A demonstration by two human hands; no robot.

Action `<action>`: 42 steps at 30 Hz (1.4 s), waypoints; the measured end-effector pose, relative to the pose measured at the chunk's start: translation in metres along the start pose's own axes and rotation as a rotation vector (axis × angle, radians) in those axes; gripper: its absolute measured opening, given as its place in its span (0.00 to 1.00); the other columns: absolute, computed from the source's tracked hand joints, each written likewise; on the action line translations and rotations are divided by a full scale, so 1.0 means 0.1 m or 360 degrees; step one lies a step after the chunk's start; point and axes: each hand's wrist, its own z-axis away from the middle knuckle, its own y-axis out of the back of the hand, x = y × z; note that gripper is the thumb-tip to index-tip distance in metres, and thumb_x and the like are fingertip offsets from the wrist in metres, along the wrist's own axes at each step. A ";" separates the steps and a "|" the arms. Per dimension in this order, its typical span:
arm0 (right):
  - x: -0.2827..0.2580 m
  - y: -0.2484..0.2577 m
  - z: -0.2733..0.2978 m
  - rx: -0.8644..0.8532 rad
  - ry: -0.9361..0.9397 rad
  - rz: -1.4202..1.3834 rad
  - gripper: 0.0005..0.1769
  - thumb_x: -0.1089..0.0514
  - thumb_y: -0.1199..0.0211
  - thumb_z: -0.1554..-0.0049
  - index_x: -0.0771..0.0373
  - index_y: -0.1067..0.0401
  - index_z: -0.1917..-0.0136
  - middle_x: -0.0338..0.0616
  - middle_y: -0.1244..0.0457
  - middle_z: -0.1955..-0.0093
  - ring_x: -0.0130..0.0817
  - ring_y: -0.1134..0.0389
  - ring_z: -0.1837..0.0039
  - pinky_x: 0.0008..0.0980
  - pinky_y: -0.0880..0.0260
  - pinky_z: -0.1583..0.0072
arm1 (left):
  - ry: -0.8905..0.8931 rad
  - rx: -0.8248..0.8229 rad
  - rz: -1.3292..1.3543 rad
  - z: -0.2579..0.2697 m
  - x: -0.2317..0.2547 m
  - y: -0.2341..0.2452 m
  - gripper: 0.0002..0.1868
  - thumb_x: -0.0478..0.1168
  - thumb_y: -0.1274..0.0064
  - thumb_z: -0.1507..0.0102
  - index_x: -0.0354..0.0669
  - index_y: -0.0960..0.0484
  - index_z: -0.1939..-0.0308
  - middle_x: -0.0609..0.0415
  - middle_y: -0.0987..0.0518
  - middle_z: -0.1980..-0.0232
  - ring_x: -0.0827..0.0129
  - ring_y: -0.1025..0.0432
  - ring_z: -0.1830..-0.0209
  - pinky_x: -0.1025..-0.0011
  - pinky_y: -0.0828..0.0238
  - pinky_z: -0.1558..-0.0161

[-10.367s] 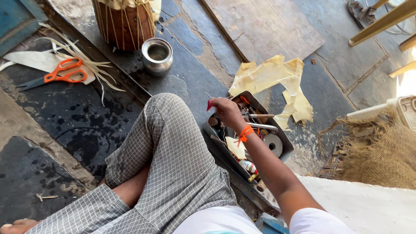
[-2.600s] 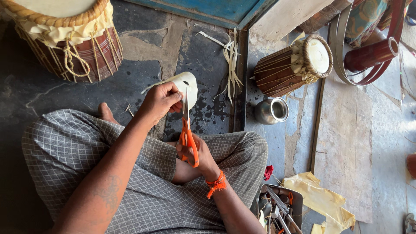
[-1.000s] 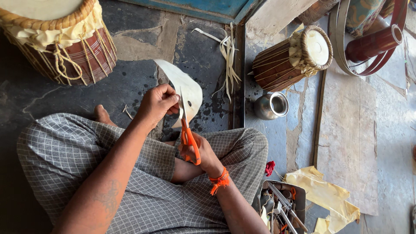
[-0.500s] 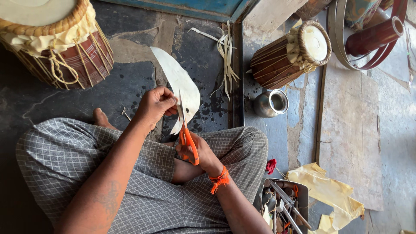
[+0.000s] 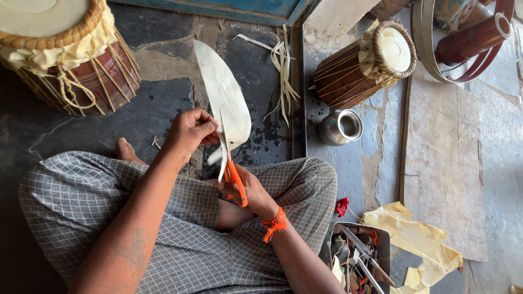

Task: The person sits on the floor and works on a small drum, using a red cloth to rub the drumhead and then using orange-handled scissors to trim a piece of light-colored material. The person handles the drum and the material with both hands, performing repetitive rubbing and cutting actions.

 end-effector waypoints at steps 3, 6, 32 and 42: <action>0.02 0.02 -0.02 0.0036 -0.0010 0.0009 0.18 0.51 0.34 0.48 0.65 0.33 0.52 0.39 0.35 0.64 0.23 0.34 0.64 0.24 0.36 0.62 | 0.0033 -0.0002 0.0035 -0.01 0.00 0.00 0.04 0.35 0.43 0.35 0.37 0.20 0.62 0.51 0.16 0.68 0.71 0.21 0.73 0.72 0.21 0.70; 0.12 0.02 -0.07 0.0001 0.0088 -0.0132 0.18 0.54 0.35 0.51 0.66 0.31 0.51 0.40 0.33 0.60 0.23 0.32 0.61 0.24 0.30 0.58 | 0.0037 0.0036 -0.0034 0.01 0.08 -0.02 0.05 0.36 0.42 0.36 0.37 0.18 0.62 0.50 0.16 0.69 0.71 0.20 0.73 0.72 0.19 0.69; 0.26 0.05 -0.08 -0.0160 0.0175 -0.0372 0.30 0.39 0.28 0.45 0.65 0.32 0.44 0.38 0.33 0.55 0.20 0.33 0.57 0.21 0.30 0.55 | -0.0105 -0.0002 -0.0136 0.00 0.29 0.02 0.05 0.35 0.45 0.33 0.37 0.20 0.62 0.49 0.15 0.67 0.71 0.19 0.70 0.72 0.19 0.67; 0.30 0.10 -0.10 -0.0113 0.0285 -0.0427 0.48 0.24 0.27 0.54 0.67 0.34 0.42 0.38 0.35 0.58 0.21 0.34 0.58 0.21 0.32 0.57 | 0.0240 0.0368 -0.1454 0.08 0.70 0.30 0.14 0.49 0.42 0.32 0.41 0.19 0.57 0.49 0.15 0.60 0.60 0.19 0.62 0.61 0.21 0.57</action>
